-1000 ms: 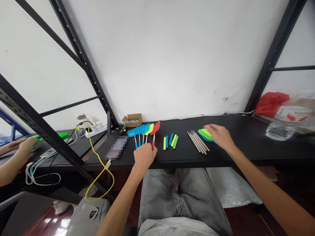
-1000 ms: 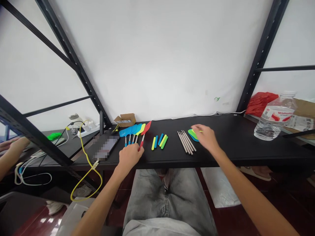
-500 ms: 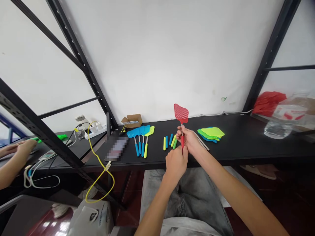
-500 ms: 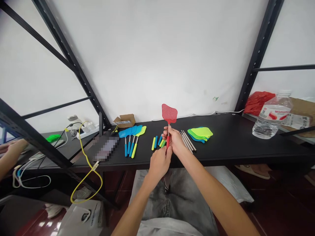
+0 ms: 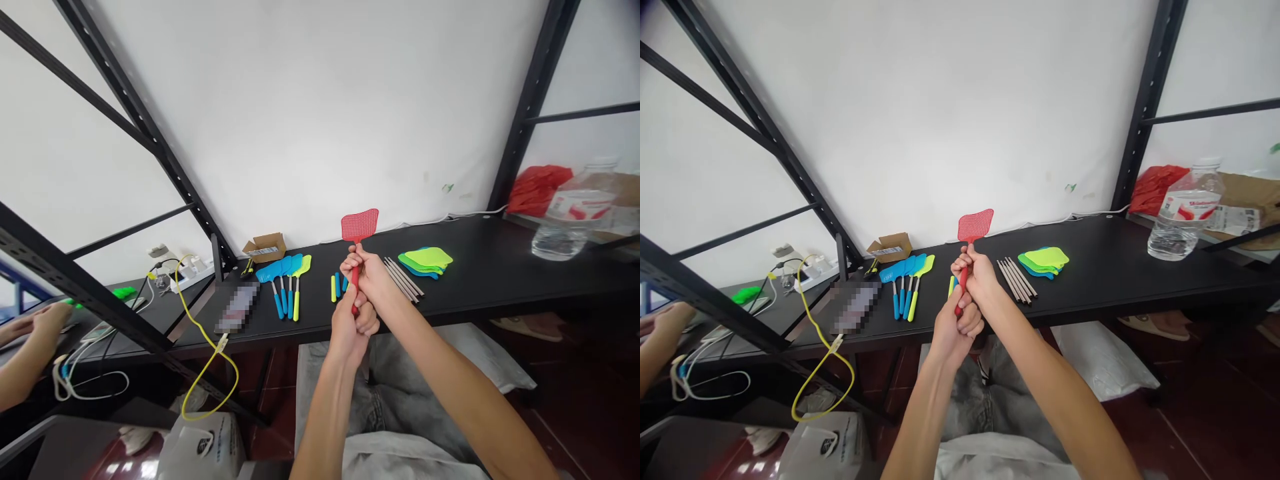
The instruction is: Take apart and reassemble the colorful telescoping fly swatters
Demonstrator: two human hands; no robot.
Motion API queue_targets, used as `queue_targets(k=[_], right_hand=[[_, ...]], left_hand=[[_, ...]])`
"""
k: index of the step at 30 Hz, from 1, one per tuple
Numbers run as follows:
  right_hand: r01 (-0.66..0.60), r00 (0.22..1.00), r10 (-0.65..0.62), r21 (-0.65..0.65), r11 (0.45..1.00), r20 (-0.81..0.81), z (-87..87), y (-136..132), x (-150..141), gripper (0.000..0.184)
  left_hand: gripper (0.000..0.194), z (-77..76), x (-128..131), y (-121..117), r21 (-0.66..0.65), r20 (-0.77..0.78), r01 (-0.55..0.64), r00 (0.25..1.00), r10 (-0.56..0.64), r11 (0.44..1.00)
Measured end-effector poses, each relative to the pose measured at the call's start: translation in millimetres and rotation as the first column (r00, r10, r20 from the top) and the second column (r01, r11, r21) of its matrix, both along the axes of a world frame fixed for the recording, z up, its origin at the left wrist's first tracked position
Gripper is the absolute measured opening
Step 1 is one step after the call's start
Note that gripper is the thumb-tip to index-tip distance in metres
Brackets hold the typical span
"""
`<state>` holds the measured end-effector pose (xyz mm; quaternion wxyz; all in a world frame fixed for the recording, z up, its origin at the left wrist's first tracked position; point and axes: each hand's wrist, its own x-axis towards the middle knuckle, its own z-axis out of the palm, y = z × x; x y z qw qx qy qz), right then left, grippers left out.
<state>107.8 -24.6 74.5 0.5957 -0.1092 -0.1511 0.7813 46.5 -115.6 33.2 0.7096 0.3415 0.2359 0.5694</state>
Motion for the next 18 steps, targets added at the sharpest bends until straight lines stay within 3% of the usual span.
queue_targets(k=[5, 10, 14, 18], right_hand=[[-0.048, 0.997, 0.045, -0.05, 0.998, -0.064, 9.8, -5.6, -6.4, 0.026], [-0.066, 0.997, 0.065, -0.049, 0.997, -0.035, 10.7, -4.9, -10.7, 0.027], [-0.063, 0.998, 0.061, -0.083, 0.995, -0.016, 10.9, -1.6, -12.8, 0.027], [-0.09, 0.994, 0.095, -0.113, 0.99, 0.045, 10.7, 4.2, -15.4, 0.028]], left_hand=[[0.039, 9.4, -6.1, -10.1, -0.085, 0.217, 0.038, 0.976, -0.019, 0.996], [0.039, 8.1, -6.6, -15.1, -0.077, 0.219, 0.015, 0.976, 0.003, 0.997], [0.043, 5.2, -4.4, -11.8, -0.049, -0.085, -0.111, 0.991, 0.106, 0.993], [0.049, 0.1, -6.0, -7.3, 0.108, -0.473, -0.297, 0.824, 0.312, 0.949]])
